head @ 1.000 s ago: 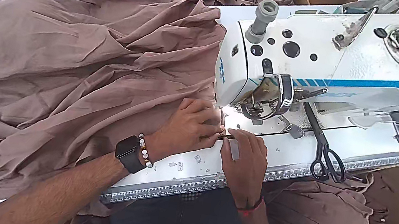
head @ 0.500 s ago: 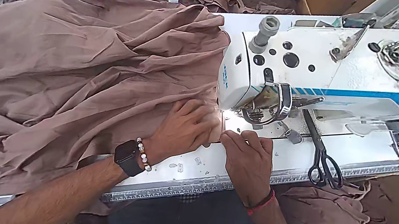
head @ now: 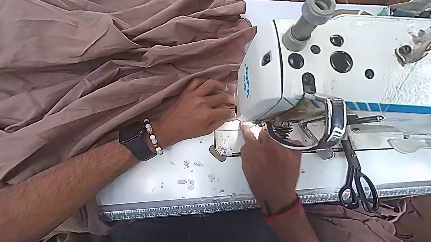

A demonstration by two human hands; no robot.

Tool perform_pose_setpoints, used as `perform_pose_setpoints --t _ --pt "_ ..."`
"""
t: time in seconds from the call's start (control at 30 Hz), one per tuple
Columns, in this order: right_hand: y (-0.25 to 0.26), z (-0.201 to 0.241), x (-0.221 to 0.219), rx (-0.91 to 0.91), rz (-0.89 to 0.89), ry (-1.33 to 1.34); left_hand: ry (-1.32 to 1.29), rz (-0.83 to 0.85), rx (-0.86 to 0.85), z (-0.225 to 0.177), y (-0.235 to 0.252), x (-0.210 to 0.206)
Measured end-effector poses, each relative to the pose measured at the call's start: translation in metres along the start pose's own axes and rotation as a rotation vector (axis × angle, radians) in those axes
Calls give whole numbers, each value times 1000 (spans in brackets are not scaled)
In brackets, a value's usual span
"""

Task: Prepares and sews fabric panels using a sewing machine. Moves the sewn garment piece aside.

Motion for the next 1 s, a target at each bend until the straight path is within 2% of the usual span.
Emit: perform_pose_setpoints --t 0.07,0.17,0.2,0.27,0.37,0.53,0.7,0.77,0.9,0.93,1.0 --pt "1 -40 30 -109 -82 42 2 -10 -20 7 5 1" --pt "-9 -152 69 -405 -78 -84 25 -8 -51 15 7 -2" --pt "-15 -183 67 -476 -82 -127 25 -11 -61 16 7 -2" --pt "-24 -208 47 -475 -81 -157 26 -10 -74 17 8 -1" --pt "-27 -209 30 -517 -80 -164 -9 -2 -121 12 5 -3" --pt "-34 -203 29 -552 -84 -128 -31 33 -161 7 1 -4" --pt "-38 -197 28 -568 -111 -88 -81 -4 -156 1 7 -1" --pt "-36 -196 28 -594 -109 -87 -106 32 -50 11 10 -6" --pt "-34 -192 33 -586 -99 -68 -20 132 552 82 -17 -6" --pt "-37 -192 36 -570 -88 -49 23 145 623 83 -32 1" --pt "-39 -193 37 -509 -57 7 -109 191 610 35 -60 30"
Point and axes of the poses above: each hand's wrist, its own y-axis towards the middle knuckle, its own x-axis out of the back of the hand, z = x × y, the point moved 6 cm from there along y, towards the middle knuckle, and after that the axes turned 6 degrees about -z, right-handed, at the moved point
